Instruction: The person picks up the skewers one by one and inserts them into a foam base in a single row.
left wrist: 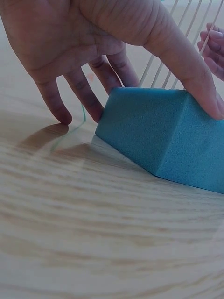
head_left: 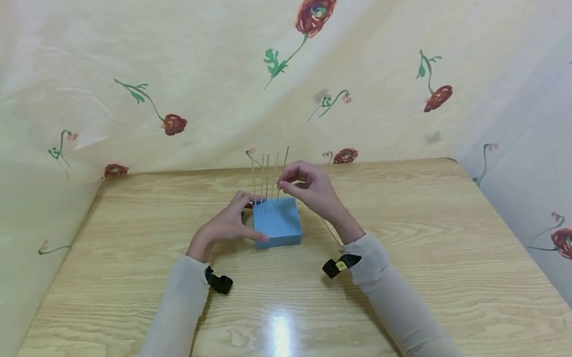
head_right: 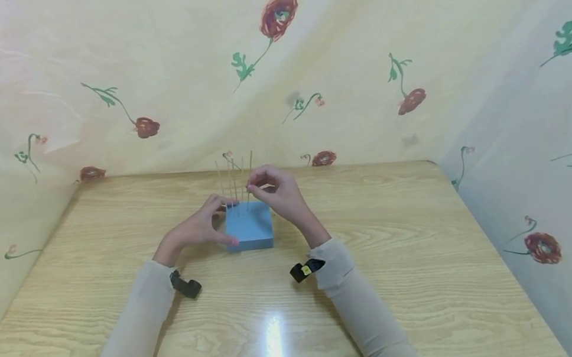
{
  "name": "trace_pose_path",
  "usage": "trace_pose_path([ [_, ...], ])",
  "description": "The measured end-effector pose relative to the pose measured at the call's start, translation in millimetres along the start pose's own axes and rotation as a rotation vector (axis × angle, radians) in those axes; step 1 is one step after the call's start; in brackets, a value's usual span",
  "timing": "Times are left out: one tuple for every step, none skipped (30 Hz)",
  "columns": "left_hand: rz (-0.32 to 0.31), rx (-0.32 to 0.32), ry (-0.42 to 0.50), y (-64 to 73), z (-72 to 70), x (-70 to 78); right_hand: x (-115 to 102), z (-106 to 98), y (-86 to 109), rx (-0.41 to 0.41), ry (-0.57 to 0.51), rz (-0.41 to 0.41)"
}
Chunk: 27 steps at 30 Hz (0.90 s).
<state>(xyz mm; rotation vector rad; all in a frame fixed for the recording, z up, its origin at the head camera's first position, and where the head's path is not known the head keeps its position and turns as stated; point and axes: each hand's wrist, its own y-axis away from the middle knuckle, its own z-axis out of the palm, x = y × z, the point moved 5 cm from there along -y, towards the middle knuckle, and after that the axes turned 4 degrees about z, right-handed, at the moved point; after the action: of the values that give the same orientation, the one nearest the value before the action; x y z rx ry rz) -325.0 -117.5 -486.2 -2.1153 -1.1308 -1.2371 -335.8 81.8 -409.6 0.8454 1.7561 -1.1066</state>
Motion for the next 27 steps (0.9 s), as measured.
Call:
trace_pose_path([
  [0.001, -0.001, -0.001, 0.3, 0.1, 0.1, 0, 0, -0.1, 0.002, 0.004, 0.006],
  [0.001, -0.001, -0.002, 0.4, 0.2, 0.1, 0, 0, -0.1, 0.004, 0.008, 0.011],
  [0.001, -0.002, -0.003, 0.6, 0.3, 0.4, -2, 1, 0.0, 0.006, 0.008, 0.017],
  [0.001, -0.002, -0.003, 0.7, 0.3, 0.7, -3, 1, 0.2, 0.008, 0.009, 0.021],
  [0.002, -0.002, -0.002, 0.7, 0.4, 1.1, -5, 2, 0.4, 0.009, 0.011, 0.023],
  [0.000, -0.002, -0.002, 0.5, 0.3, 1.4, -9, 2, 1.3, 0.007, 0.010, 0.025],
  [0.001, -0.003, 0.000, 0.3, 0.3, 1.6, -12, 3, 2.1, 0.006, 0.009, 0.025],
  [-0.002, -0.003, 0.002, 0.1, 0.4, 1.6, -16, 3, 2.9, 0.005, 0.010, 0.025],
  [-0.002, -0.004, 0.003, -0.1, 0.4, 1.7, -17, 4, 3.2, 0.004, 0.009, 0.026],
  [-0.003, -0.005, 0.003, -0.3, 0.4, 1.6, -18, 4, 3.2, 0.004, 0.011, 0.028],
  [-0.004, -0.005, 0.002, -0.4, 0.4, 1.4, -18, 4, 3.2, 0.003, 0.011, 0.028],
  [-0.005, -0.004, 0.001, -0.5, 0.3, 1.4, -17, 4, 3.1, 0.003, 0.010, 0.030],
  [-0.005, -0.004, 0.001, -0.4, 0.3, 1.4, -14, 3, 2.2, 0.005, 0.012, 0.032],
  [-0.003, -0.004, -0.001, -0.3, 0.2, 1.3, -10, 3, 1.3, 0.007, 0.014, 0.033],
  [-0.002, -0.002, -0.004, -0.1, 0.1, 1.4, -7, 2, 0.4, 0.010, 0.015, 0.033],
  [-0.001, -0.001, -0.006, 0.0, 0.0, 1.6, -5, 1, 0.0, 0.011, 0.017, 0.032],
  [0.000, -0.001, -0.006, 0.4, 0.0, 1.9, -3, 1, -0.3, 0.013, 0.019, 0.029],
  [0.004, -0.002, -0.007, 0.7, 0.0, 2.5, -2, 1, -0.6, 0.014, 0.024, 0.029],
  [0.006, -0.003, -0.005, 1.0, 0.0, 2.7, -1, 1, -0.7, 0.014, 0.025, 0.024],
  [0.010, -0.004, -0.005, 1.2, 0.1, 3.1, -1, 1, -0.7, 0.013, 0.025, 0.019],
  [0.011, -0.004, -0.003, 1.4, 0.1, 3.6, -1, 1, -0.6, 0.011, 0.025, 0.012],
  [0.015, -0.004, -0.001, 1.7, 0.1, 3.9, -1, 1, -0.5, 0.009, 0.026, 0.006],
  [0.018, -0.005, 0.002, 1.9, 0.1, 4.2, -1, 1, -0.4, 0.008, 0.026, 0.002],
  [0.021, -0.004, 0.004, 1.9, 0.2, 4.3, -1, 2, -0.2, 0.006, 0.027, -0.001],
  [0.022, -0.002, 0.007, 1.9, 0.3, 4.3, -1, 2, -0.1, 0.004, 0.028, -0.004],
  [0.022, -0.001, 0.007, 2.1, 0.3, 4.5, -1, 2, 0.0, 0.003, 0.031, -0.004],
  [0.021, -0.001, 0.008, 2.1, 0.5, 4.5, -1, 2, 0.1, 0.003, 0.031, -0.004],
])
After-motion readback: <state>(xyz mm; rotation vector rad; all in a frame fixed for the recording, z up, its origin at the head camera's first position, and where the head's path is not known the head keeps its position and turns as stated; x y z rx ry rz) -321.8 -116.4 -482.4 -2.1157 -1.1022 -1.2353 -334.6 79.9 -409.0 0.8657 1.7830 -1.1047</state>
